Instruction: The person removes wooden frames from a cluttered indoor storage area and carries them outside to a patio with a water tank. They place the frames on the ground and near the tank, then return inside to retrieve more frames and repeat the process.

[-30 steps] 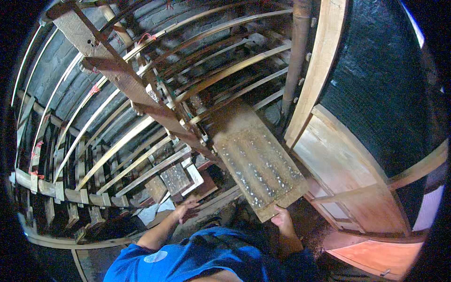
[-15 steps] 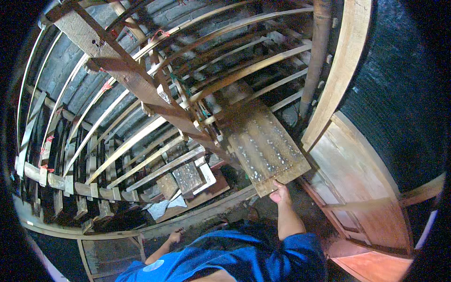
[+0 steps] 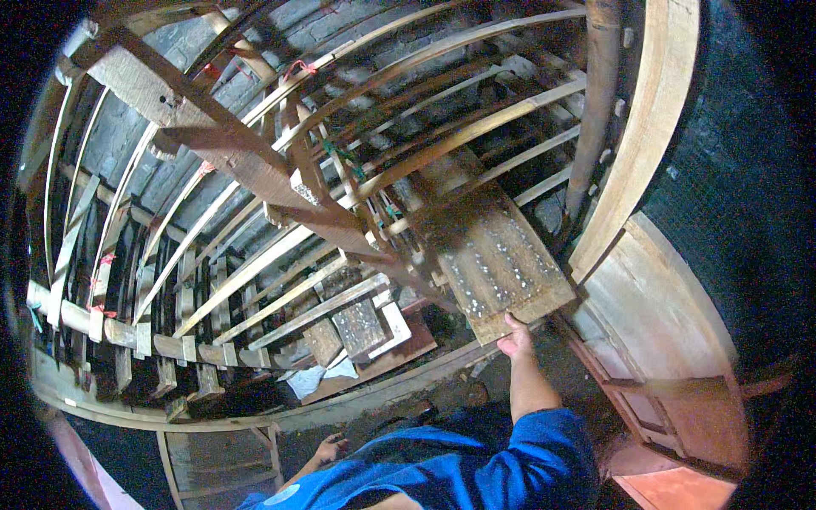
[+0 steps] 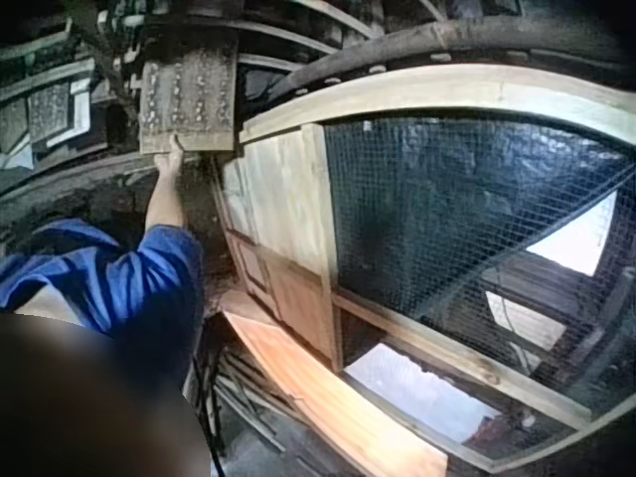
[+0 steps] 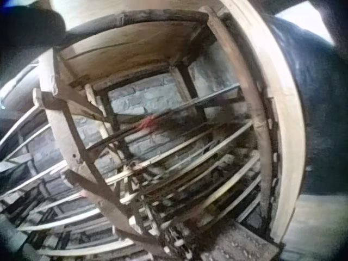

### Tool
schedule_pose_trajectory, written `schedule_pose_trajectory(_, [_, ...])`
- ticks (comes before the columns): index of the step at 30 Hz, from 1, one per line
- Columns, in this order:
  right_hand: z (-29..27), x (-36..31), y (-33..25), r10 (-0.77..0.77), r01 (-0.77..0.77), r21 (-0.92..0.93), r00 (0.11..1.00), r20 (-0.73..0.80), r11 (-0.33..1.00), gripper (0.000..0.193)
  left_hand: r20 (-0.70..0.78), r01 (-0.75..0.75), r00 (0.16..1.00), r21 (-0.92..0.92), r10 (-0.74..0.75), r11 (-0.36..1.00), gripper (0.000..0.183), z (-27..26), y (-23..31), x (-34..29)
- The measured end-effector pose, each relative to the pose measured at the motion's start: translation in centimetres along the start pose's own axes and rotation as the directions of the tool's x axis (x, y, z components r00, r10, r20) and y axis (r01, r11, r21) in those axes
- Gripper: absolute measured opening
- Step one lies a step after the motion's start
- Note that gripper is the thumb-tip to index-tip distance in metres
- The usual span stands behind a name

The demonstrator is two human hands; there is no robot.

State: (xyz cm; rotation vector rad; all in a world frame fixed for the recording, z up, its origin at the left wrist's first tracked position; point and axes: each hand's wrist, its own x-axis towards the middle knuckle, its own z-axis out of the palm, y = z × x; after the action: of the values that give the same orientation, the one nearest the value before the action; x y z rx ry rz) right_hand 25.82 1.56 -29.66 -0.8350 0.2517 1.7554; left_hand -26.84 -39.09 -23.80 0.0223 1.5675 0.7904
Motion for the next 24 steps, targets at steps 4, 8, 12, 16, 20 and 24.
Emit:
schedule_pose_trajectory(4, [-0.6, 0.3, -0.3, 0.029, -0.032, -0.127, 0.999, -0.024, 0.991, 0.04, -0.196, 0.043, 0.981, 0.273, 0.012, 0.961, 0.053, 1.7, 0.7, -1.2])
schedule_pose_trajectory(8, [-2.7, 1.1, 0.1, 0.027, -0.022, -0.148, 0.999, 0.029, 0.989, 0.034, -0.139, 0.064, 0.99, 0.366, -0.014, 0.929, 0.055, 4.0, 4.0, -2.2])
schedule_pose_trajectory(12, [-4.9, 3.1, 1.2, 0.052, -0.132, -0.311, 0.967, -0.251, 0.941, 0.038, -0.188, 0.015, 0.979, 0.426, 0.072, 0.905, 0.057, 6.9, 5.4, -2.9])
schedule_pose_trajectory(16, [-3.9, 4.1, 0.9, 0.104, -0.112, -0.135, 0.992, -0.071, 0.984, 0.04, -0.168, 0.025, 0.982, 0.562, 0.085, 0.827, 0.055, 7.1, 6.1, -3.8])
schedule_pose_trajectory(20, [0.8, 4.1, -0.4, 0.008, -0.026, -0.281, 0.998, -0.062, 0.959, 0.035, -0.166, 0.011, 0.982, 0.526, 0.09, 0.85, 0.056, 6.0, 4.8, -4.2])
schedule_pose_trajectory(24, [7.4, 6.5, -3.8, 0.075, -0.128, -0.376, 0.985, -0.153, 0.918, 0.041, -0.244, 0.111, 0.97, 0.401, -0.011, 0.909, 0.055, 4.9, 3.3, -3.6])
